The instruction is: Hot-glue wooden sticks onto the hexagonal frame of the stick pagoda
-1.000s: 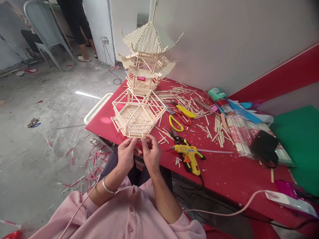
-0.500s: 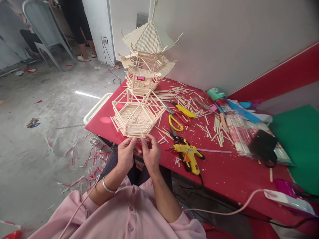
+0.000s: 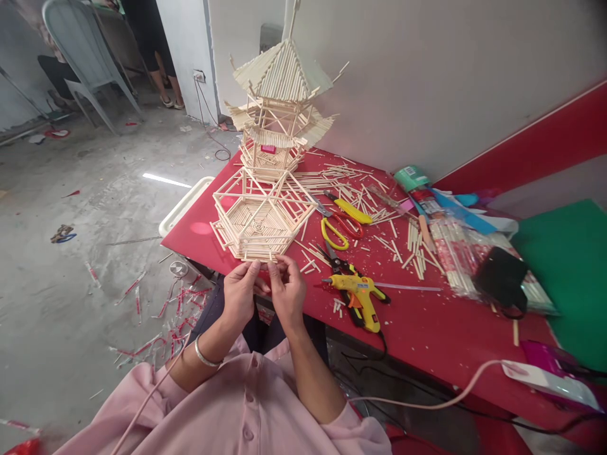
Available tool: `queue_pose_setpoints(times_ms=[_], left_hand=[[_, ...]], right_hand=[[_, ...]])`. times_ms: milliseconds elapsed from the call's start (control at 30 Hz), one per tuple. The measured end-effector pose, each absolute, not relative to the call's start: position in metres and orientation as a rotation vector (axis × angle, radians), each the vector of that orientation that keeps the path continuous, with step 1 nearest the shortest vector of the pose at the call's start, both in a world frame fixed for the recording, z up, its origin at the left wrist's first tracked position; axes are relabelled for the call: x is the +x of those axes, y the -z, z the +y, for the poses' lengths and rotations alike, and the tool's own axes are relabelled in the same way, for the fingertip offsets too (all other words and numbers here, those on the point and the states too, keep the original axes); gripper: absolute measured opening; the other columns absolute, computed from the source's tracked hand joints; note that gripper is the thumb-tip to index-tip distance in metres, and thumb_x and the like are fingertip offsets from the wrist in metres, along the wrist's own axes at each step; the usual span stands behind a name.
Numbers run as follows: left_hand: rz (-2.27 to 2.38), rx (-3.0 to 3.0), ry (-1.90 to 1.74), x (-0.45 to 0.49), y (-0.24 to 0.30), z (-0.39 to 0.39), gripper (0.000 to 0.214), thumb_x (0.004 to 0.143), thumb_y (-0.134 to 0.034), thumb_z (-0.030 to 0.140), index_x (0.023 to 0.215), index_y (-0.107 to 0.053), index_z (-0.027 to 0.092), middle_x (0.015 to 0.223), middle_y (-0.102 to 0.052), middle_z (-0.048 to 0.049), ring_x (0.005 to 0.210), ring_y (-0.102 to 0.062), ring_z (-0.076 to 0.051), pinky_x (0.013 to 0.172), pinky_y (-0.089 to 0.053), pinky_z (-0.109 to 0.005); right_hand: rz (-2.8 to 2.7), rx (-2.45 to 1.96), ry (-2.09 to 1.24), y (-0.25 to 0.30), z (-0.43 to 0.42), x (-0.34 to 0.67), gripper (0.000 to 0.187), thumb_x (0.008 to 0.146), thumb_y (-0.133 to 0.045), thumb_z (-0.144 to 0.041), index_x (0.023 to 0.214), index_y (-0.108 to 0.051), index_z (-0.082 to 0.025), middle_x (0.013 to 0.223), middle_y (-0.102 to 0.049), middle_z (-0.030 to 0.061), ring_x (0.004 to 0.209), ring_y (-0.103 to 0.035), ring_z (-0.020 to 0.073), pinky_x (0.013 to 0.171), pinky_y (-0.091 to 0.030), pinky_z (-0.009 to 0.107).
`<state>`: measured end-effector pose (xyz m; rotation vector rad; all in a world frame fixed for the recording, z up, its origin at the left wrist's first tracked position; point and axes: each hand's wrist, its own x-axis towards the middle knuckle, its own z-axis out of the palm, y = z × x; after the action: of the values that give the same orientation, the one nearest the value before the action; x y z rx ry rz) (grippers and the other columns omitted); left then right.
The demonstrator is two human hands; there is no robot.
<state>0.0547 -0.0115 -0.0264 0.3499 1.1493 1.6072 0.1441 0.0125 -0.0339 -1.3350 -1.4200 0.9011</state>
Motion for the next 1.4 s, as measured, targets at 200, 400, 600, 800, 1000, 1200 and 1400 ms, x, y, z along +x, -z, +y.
queue_pose_setpoints(times_ms=[200,400,600,800,1000,1200,1400], left_hand=[[1.153,0.361,-1.601,0.0537,0.0282,-0.0124,0.041,0.069,-0.079,0.053,0.076,-0.07,0.014,0.045,-0.061,0.0003,0.037,-0.055,-0.01,0.039,-0.042,-0.018],[1.152,0.349,-1.6,0.0537,0.0254,-0.0126,0.045,0.067,-0.079,0.055,0.077,-0.071,0.013,0.044,-0.06,-0.0003,0.037,-0.054,-0.01,0.039,-0.041,-0.018],[1.154,0.351,-1.606,0.0535,0.0262,-0.0124,0.044,0.067,-0.079,0.055,0.076,-0.07,0.013,0.044,-0.06,-0.0002,0.037,-0.054,-0.01,0.039,-0.041,-0.017],[1.162,0.346,-1.603,0.0535,0.026,-0.012,0.044,0.066,-0.079,0.056,0.076,-0.069,0.014,0.045,-0.06,0.0004,0.037,-0.054,-0.01,0.038,-0.041,-0.018],[1.169,0.35,-1.598,0.0537,0.0235,-0.0116,0.047,0.065,-0.079,0.058,0.075,-0.068,0.013,0.044,-0.06,0.0003,0.036,-0.054,-0.01,0.038,-0.04,-0.018],[1.158,0.352,-1.599,0.0535,0.0265,-0.012,0.045,0.066,-0.079,0.056,0.077,-0.068,0.013,0.044,-0.06,0.0003,0.037,-0.054,-0.01,0.038,-0.04,-0.018],[1.162,0.355,-1.592,0.0533,0.0253,-0.0123,0.046,0.066,-0.079,0.057,0.077,-0.069,0.013,0.044,-0.06,0.0,0.037,-0.055,-0.01,0.039,-0.041,-0.017]], right_hand=[[-1.421,-1.333,-0.896,0.0331,0.0124,0.1443,0.038,0.088,-0.059,-0.053,0.105,-0.064,-0.019,0.071,-0.063,-0.0008,0.063,-0.06,0.0131,0.06,-0.05,0.024],[-1.407,-1.324,-0.917,0.0359,0.0124,0.1445,0.037,0.089,-0.059,-0.051,0.106,-0.064,-0.019,0.072,-0.063,-0.0015,0.064,-0.061,0.0126,0.061,-0.05,0.024],[-1.403,-1.315,-0.923,0.0367,0.0123,0.1446,0.036,0.089,-0.06,-0.05,0.106,-0.064,-0.019,0.075,-0.066,0.0001,0.066,-0.063,0.0134,0.063,-0.051,0.025],[-1.398,-1.315,-0.927,0.0371,0.0124,0.1446,0.037,0.089,-0.06,-0.051,0.107,-0.063,-0.019,0.075,-0.066,0.0002,0.067,-0.063,0.0136,0.063,-0.052,0.025],[-1.407,-1.324,-0.917,0.0351,0.0125,0.1444,0.038,0.088,-0.059,-0.052,0.107,-0.063,-0.019,0.074,-0.065,0.0001,0.066,-0.063,0.0137,0.062,-0.051,0.025],[-1.412,-1.32,-0.905,0.0354,0.0126,0.1446,0.038,0.089,-0.059,-0.051,0.11,-0.063,-0.019,0.072,-0.063,-0.0012,0.064,-0.061,0.0126,0.061,-0.05,0.024],[-1.419,-1.321,-0.91,0.037,0.0125,0.1448,0.038,0.089,-0.059,-0.051,0.111,-0.063,-0.019,0.074,-0.063,-0.001,0.064,-0.061,0.0128,0.061,-0.05,0.024]])
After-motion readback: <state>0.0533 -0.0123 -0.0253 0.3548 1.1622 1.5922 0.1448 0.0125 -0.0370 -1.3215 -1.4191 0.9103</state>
